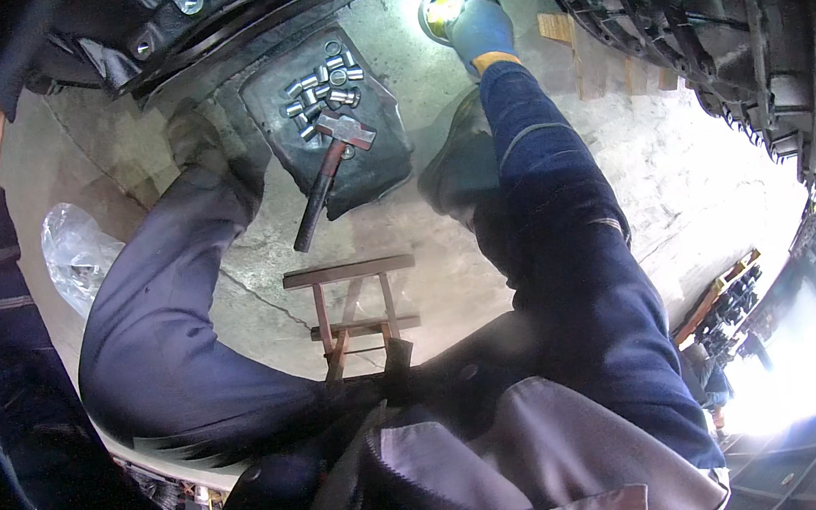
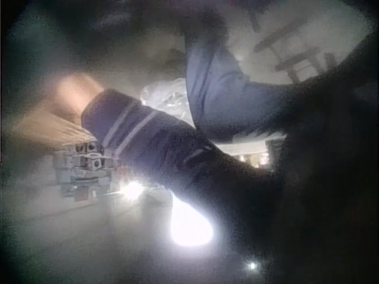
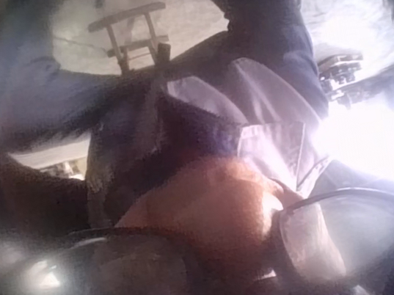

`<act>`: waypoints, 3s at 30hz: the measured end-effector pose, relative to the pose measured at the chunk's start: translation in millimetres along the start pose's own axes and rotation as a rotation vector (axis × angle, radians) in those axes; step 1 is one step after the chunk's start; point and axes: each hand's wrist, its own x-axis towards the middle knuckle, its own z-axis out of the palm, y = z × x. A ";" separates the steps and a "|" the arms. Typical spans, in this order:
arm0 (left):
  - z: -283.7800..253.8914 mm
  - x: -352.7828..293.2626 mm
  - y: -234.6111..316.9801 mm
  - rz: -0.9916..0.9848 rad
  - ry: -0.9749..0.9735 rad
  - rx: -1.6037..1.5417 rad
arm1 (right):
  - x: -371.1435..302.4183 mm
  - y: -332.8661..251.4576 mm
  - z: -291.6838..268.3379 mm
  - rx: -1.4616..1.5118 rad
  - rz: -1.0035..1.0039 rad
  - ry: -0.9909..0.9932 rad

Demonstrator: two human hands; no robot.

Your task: The person sits on the floor and assembles a metal housing by inserting brass bushings and tapping them into place with a hammer. They repeatedly pick up bushings, position them in the housing, and strike them to seat them.

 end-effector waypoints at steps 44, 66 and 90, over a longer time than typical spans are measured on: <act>-50.0 -8.6 28.0 -0.101 0.027 -0.001 | -33.7 -230.8 -272.4 -0.156 -0.911 0.332; -50.1 -8.1 24.5 -0.064 0.035 0.002 | -27.8 -238.1 -273.1 -0.319 -0.830 0.255; -36.0 7.9 8.9 -0.021 -0.033 -0.043 | -221.3 -147.6 29.2 0.640 0.218 0.157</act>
